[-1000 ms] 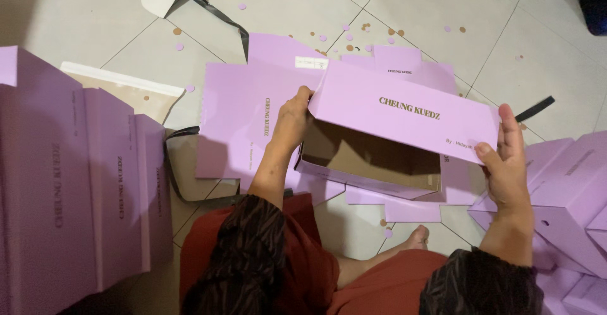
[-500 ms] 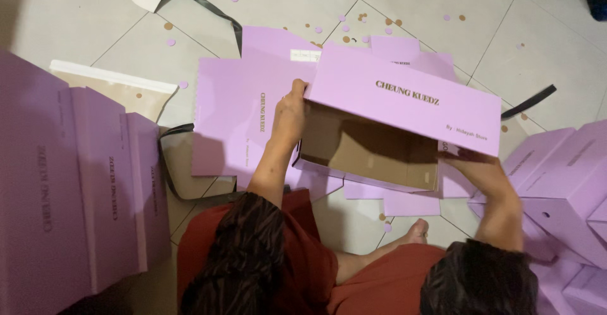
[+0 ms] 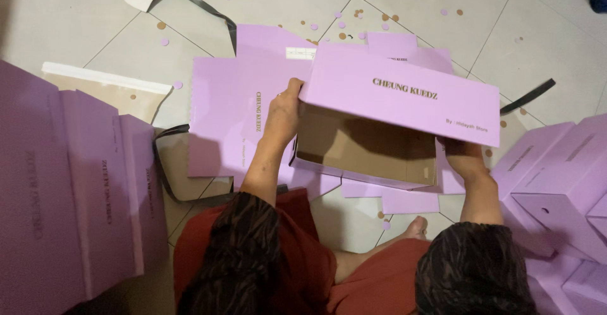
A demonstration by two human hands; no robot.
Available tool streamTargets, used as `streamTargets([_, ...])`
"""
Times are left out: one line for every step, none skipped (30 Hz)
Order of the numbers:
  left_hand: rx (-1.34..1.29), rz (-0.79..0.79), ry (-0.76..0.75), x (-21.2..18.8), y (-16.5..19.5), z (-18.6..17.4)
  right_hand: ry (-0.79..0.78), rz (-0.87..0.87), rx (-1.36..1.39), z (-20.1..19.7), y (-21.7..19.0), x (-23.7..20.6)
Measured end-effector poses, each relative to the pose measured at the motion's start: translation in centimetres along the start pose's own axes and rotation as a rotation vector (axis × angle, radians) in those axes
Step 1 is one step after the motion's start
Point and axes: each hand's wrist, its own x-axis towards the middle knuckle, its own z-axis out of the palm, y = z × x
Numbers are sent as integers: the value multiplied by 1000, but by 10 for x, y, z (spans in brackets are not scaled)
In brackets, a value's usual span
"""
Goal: The person sits on the floor and folds flat purple cardboard blanks into shoe boxes, pressing the side panels and bottom flaps into shape by hand, then sets the finished box aside and reaches for the next flat blank.
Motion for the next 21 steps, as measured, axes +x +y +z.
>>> streamTargets([-11,11,14,-1,-1,-1,0,-30,-65,0,-1,2])
streamTargets([-60,31,18,-3,-2,-3,-15,-7,-27,1,-2,4])
streamTargets([-111,54,23,-5,-3,-4,-24,15,6,1,-4,5])
streamTargets([-160,77,30,-7,-4,-6,-26,32,39,0,-5,6])
streamTargets([-176,62,20,-10,-6,-7,-53,96,104,0,-8,7])
streamTargets([-194,48,9,-12,-7,-8,-69,131,157,0,-10,6])
streamTargets([-212,34,-1,-14,-7,-8,-77,171,212,-2,-12,5])
streamTargets([-203,42,6,-16,-8,-8,-101,237,301,-3,-15,2])
streamTargets([-193,50,13,-17,-8,-9,-117,305,400,-6,-17,0])
streamTargets([-181,57,18,-19,-9,-9,-127,384,510,-8,-20,-3])
streamTargets([-196,39,12,-20,-8,-10,-132,458,626,-12,-21,-6])
streamTargets([-211,25,7,-21,-7,-10,-129,524,735,-14,-22,-9])
streamTargets([-226,9,2,-22,-6,-11,-123,595,845,-16,-22,-11])
streamTargets([-402,-188,-14,-23,-5,-11,-141,525,796,-18,-22,-13])
streamTargets([-575,-388,-32,-24,-3,-11,-157,422,745,-18,-22,-14])
streamTargets([-747,-590,-51,-26,-1,-11,-171,280,651,-19,-22,-16])
streamTargets([-532,-348,17,-28,1,-11,-185,282,734,-20,-23,-18])
streamTargets([-315,-105,78,-32,2,-10,-198,285,819,-21,-25,-20])
streamTargets([-97,137,129,-36,2,-9,-210,291,904,-25,-28,-23])
streamTargets([-54,137,126,-38,1,-8,-170,269,892,-29,-33,-27])
streamTargets([-13,138,126,-38,-1,-7,-129,244,879,-35,-41,-31])
